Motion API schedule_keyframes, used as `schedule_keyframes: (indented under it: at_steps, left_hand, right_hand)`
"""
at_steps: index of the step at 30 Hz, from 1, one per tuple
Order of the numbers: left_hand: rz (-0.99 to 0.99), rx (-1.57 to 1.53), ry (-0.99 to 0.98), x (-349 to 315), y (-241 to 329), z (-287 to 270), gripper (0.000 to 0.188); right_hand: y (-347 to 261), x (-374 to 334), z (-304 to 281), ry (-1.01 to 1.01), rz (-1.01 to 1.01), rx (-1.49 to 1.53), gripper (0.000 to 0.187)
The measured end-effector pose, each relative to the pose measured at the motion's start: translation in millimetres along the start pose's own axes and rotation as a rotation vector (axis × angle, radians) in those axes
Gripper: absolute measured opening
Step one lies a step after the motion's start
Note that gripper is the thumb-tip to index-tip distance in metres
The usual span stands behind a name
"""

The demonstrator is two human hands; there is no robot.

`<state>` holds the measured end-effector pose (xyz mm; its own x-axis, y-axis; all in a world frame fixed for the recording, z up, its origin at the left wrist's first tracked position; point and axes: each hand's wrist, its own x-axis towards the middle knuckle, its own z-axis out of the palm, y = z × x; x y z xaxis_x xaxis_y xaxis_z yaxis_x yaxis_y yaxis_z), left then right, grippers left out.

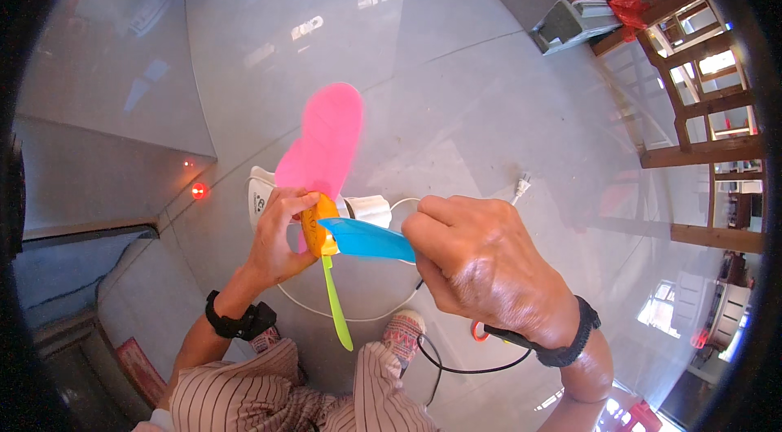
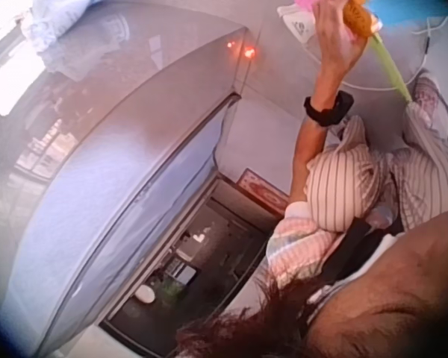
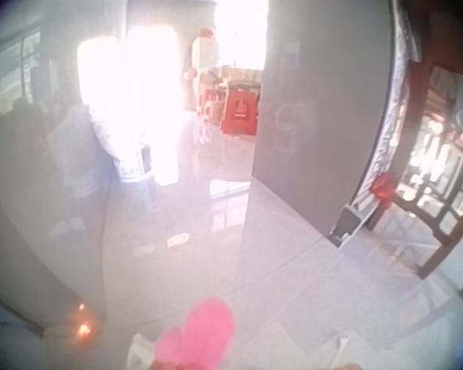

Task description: The person assembles a small portable fan by hand, first checking a detached blue blade and then inserting it into the motor hub along with the other pink, green, and blue blades.

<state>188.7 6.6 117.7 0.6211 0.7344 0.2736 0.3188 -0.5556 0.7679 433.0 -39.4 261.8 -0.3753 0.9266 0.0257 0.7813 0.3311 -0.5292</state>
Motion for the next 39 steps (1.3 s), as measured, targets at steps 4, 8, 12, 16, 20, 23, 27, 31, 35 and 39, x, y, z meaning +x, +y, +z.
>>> schedule_keyframes:
  at_steps: [4, 8, 12, 16, 20, 23, 27, 31, 35, 39]
  left_hand:
    - [-0.022, -0.029, 0.02, 0.9, -1.8, 2.4, 0.062]
    - [0.054, 0.067, 0.022, 5.0, 5.1, 4.4, 0.061]
    - [0.016, -0.025, 0.084, 6.0, 7.4, 10.7, 0.064]
    - [-0.032, 0.041, 0.086, 3.6, 2.2, 11.0, 0.069]
    - [-0.137, 0.06, 0.097, 6.0, 5.4, 7.3, 0.07]
    - [-0.12, -0.025, 0.176, 10.1, 4.2, 15.2, 0.071]
    - [-0.086, 0.031, 0.144, 10.2, 1.8, 16.5, 0.071]
    - [-0.06, 0.033, 0.159, 10.3, 0.5, 17.9, 0.071]
    - [-0.099, 0.01, 0.159, 11.9, 1.7, 18.8, 0.07]
    - [-0.087, 0.042, 0.168, 12.7, 0.6, 20.2, 0.07]
  right_hand:
    - [-1.1, 5.1, -1.1, -0.025, -0.024, -0.018, 0.018]
    - [-2.1, 2.2, -4.6, -0.07, -0.001, 0.013, 0.019]
    - [4.0, -2.5, 3.2, 0.161, 0.158, 0.25, 0.026]
    - [1.7, -9.3, -0.5, 0.188, 0.51, 0.577, 0.047]
    - [12.9, -31.2, 35.4, 0.438, 0.504, 1.047, 0.077]
    - [11.0, -38.8, 62.5, 0.492, 0.515, 1.282, 0.074]
    - [14.2, -25.9, 84.5, 0.404, 0.618, 1.147, 0.058]
    - [13.0, -0.6, 102.3, 0.405, 0.656, 0.982, 0.036]
    - [15.2, 11.0, 118.8, 0.436, 0.61, 0.915, 0.026]
    - [16.9, 13.6, 121.3, 0.512, 0.57, 0.986, 0.02]
